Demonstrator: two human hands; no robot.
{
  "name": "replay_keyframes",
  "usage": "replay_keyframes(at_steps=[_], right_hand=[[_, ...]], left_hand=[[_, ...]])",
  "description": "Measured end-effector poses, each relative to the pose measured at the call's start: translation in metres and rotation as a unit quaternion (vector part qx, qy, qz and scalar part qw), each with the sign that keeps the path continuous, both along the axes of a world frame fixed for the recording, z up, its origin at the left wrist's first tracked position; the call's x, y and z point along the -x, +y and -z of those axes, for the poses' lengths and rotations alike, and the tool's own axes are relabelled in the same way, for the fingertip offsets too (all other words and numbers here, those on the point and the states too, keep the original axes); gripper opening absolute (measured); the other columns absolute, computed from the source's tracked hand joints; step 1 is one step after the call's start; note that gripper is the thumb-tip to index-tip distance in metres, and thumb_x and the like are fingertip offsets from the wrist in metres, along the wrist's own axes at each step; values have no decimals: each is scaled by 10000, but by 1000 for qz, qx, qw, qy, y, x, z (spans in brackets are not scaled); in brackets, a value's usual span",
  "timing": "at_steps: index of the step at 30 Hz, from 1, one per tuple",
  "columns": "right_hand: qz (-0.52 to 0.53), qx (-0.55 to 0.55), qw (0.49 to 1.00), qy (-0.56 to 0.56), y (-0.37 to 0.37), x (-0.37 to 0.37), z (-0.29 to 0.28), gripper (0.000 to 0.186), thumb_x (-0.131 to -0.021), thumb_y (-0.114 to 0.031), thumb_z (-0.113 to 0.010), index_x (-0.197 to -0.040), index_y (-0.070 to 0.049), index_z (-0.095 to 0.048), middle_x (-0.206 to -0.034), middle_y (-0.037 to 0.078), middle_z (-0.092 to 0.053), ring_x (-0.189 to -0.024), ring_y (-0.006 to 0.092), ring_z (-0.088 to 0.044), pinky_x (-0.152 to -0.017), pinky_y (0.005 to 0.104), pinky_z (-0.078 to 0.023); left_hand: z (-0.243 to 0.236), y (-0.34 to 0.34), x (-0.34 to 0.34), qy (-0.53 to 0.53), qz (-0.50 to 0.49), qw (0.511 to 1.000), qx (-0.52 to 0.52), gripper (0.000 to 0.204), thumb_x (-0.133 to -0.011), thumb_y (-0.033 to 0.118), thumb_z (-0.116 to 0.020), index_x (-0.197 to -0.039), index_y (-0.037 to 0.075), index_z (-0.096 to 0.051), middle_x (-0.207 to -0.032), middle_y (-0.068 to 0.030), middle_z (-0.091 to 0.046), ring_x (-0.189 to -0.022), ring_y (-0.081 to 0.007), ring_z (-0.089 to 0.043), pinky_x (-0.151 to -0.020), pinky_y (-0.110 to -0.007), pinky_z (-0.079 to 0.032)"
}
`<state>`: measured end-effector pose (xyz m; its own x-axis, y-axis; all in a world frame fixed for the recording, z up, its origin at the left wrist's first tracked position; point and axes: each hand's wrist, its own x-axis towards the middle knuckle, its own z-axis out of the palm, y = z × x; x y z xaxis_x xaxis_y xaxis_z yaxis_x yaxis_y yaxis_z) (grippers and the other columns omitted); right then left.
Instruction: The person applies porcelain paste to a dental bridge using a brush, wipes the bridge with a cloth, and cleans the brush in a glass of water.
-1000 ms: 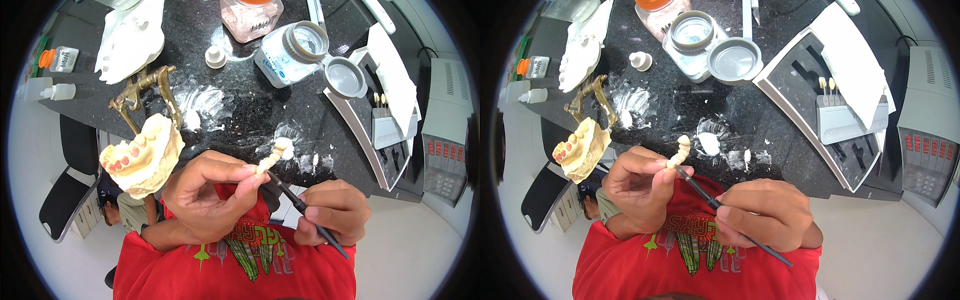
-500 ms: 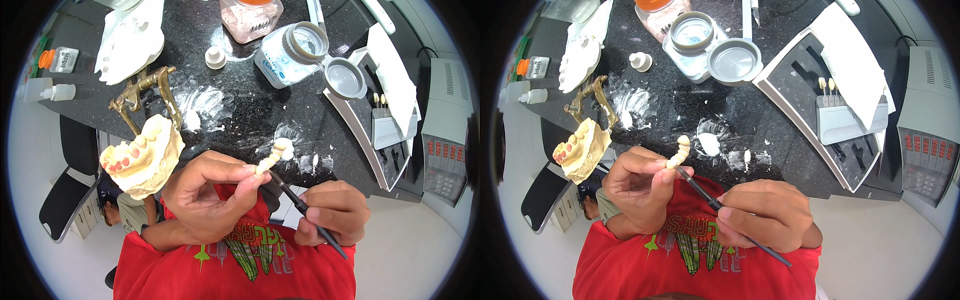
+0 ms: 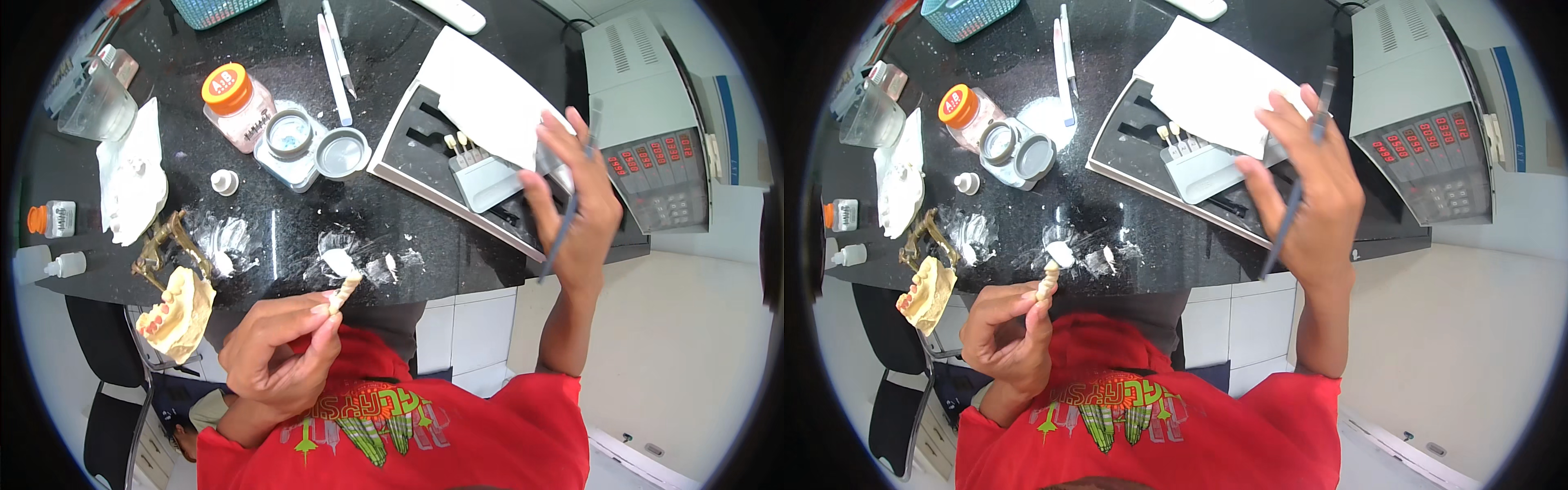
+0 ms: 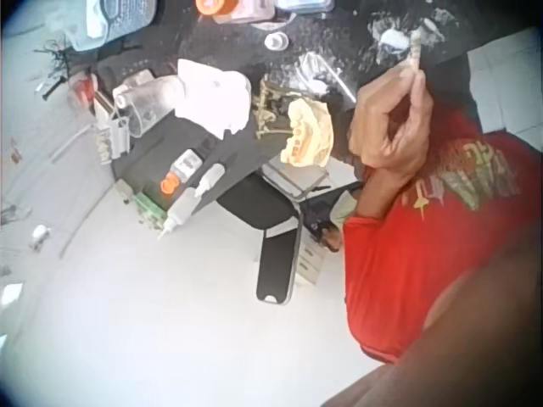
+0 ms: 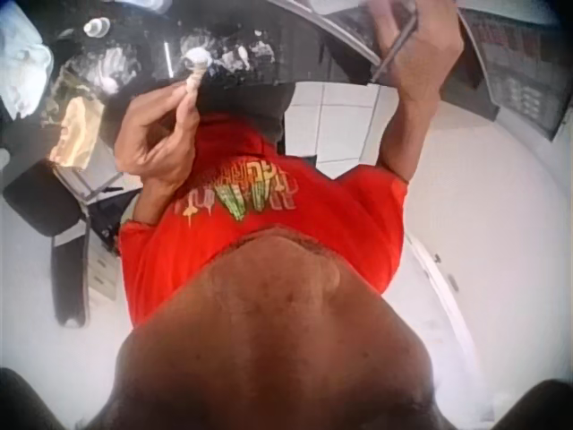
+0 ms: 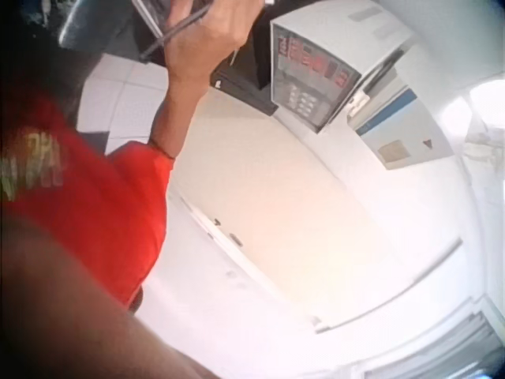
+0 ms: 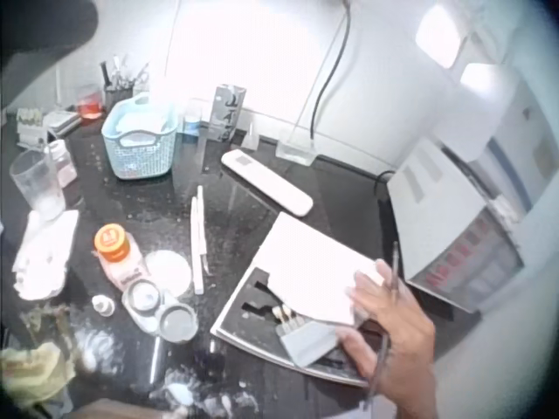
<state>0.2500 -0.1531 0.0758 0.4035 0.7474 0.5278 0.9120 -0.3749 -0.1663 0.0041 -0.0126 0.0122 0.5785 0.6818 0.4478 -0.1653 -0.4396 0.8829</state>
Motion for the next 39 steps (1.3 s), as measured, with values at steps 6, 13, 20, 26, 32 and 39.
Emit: replay_keyframes(at_steps=[6, 13, 20, 26, 32, 39], right_hand=[[1, 32, 996, -86, 13, -6, 1, 146, -826, -104, -661, -947, -26, -686, -1000, 144, -690, -1060, 325, -617, -980, 428, -421], [70, -141, 987, 23, 26, 33, -11, 114, -888, -67, -592, -933, -10, -681, -836, 70, -691, -729, 133, -646, -653, 236, -487], [52, -207, 969, 121, 20, 67, -15, 191, -749, 26, -739, -925, 16, -665, -834, 99, -661, -756, 149, -620, -701, 245, -486], [45, -206, 971, 111, 6, 90, -13, 233, -698, 37, -768, -897, -5, -655, -812, 100, -651, -732, 173, -608, -660, 245, -465], [10, -229, 968, 101, 22, 97, 8, 260, -664, 25, -805, -864, -8, -644, -788, 112, -649, -671, 201, -616, -589, 264, -477], [-99, -191, 976, 28, 31, 105, 20, 352, -609, -45, -841, -917, -58, -670, -859, 89, -652, -717, 216, -626, -587, 275, -477]], left_hand=[[-19, 8, -11, -2, 40, 995, 92, 156, -703, -98, -733, -823, -43, -652, -776, -141, -682, -691, -161, -665, -618, -238, -523], [-26, 11, -11, 12, 24, 990, 136, 136, -715, -70, -741, -827, -51, -667, -779, -113, -680, -690, -129, -653, -628, -213, -516], [-26, 9, -17, -6, -12, 999, 48, 135, -692, -71, -750, -798, -46, -670, -754, -126, -682, -667, -150, -655, -605, -228, -500], [-32, 11, -19, 5, -2, 999, 54, 127, -696, -64, -747, -795, -40, -672, -753, -121, -684, -651, -145, -650, -594, -227, -496], [-39, 9, -17, 56, 25, 996, 71, 125, -750, -85, -706, -849, -35, -647, -787, -91, -654, -704, -105, -623, -644, -203, -501], [-37, 7, -14, 75, 36, 988, 133, 104, -768, -75, -698, -851, -45, -644, -788, -91, -650, -725, -109, -636, -668, -214, -522]])
